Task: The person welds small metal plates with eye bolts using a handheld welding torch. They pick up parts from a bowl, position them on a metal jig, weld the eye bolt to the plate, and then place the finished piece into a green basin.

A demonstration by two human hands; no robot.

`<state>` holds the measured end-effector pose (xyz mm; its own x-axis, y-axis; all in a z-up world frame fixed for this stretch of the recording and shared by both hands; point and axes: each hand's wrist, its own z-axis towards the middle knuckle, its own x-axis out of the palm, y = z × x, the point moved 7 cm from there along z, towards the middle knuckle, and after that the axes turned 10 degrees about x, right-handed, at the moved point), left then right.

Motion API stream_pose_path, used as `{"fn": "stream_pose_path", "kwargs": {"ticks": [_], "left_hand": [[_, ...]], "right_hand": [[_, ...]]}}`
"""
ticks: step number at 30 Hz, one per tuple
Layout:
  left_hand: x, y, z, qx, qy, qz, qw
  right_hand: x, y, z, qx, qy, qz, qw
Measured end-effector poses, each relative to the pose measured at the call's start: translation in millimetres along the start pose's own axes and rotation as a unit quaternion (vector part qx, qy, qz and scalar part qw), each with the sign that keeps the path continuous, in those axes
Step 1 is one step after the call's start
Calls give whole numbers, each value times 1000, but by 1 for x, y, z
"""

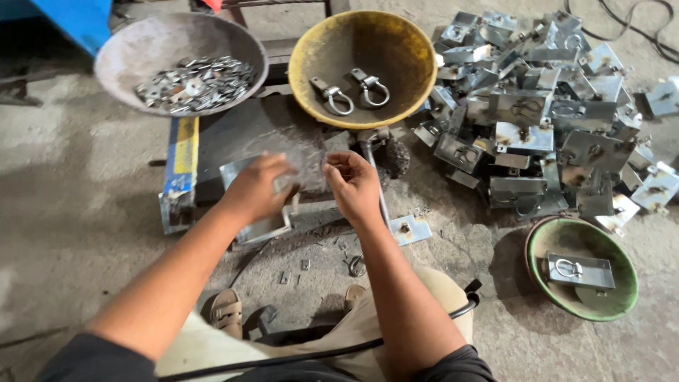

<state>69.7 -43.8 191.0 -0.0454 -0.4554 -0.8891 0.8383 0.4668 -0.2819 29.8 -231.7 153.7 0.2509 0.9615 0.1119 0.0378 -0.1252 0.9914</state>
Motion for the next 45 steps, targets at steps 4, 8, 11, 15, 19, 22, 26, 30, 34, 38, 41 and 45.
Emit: {"fn": "stream_pose_path", "kwargs": {"ticks": [4, 8, 11, 15, 19, 22, 26, 30, 34, 38, 41, 45], "left_hand": [[51, 21, 115, 0, -31, -104, 994], [127, 50, 203, -82, 84, -28, 993], [161, 67, 233, -192, 208, 7, 959], [169, 69, 240, -264, 285, -16, 921], [171, 76, 241, -196, 342, 90, 915], [176, 88, 236, -123, 316, 40, 940], [150, 98, 217, -9, 258, -90, 962], [79, 83, 178, -20, 152, -217, 964], [18, 60, 122, -146, 68, -206, 965], [-16, 23, 82, -8, -99, -391, 915], [-14, 17, 47, -67, -133, -379, 913], [-7, 40, 8, -219, -179, -433, 856]], "right_hand": [[-29, 17, 14, -48, -61, 182, 980], [-57, 20, 27, -24, -117, 257, 959], [-58, 10, 30, 7, -140, 287, 948], [-49, 13, 36, -15, -133, 268, 954], [-44, 13, 38, -13, -118, 267, 956], [-48, 9, 42, -3, -106, 278, 955], [-54, 5, 46, 4, -104, 283, 953], [-61, 18, 43, -26, -106, 239, 965], [-44, 60, 25, -161, -153, -173, 960], [5, 54, 4, -195, -7, -374, 907], [33, 37, -10, -200, 57, -390, 897], [62, 25, -28, -203, 107, -372, 900]]}}
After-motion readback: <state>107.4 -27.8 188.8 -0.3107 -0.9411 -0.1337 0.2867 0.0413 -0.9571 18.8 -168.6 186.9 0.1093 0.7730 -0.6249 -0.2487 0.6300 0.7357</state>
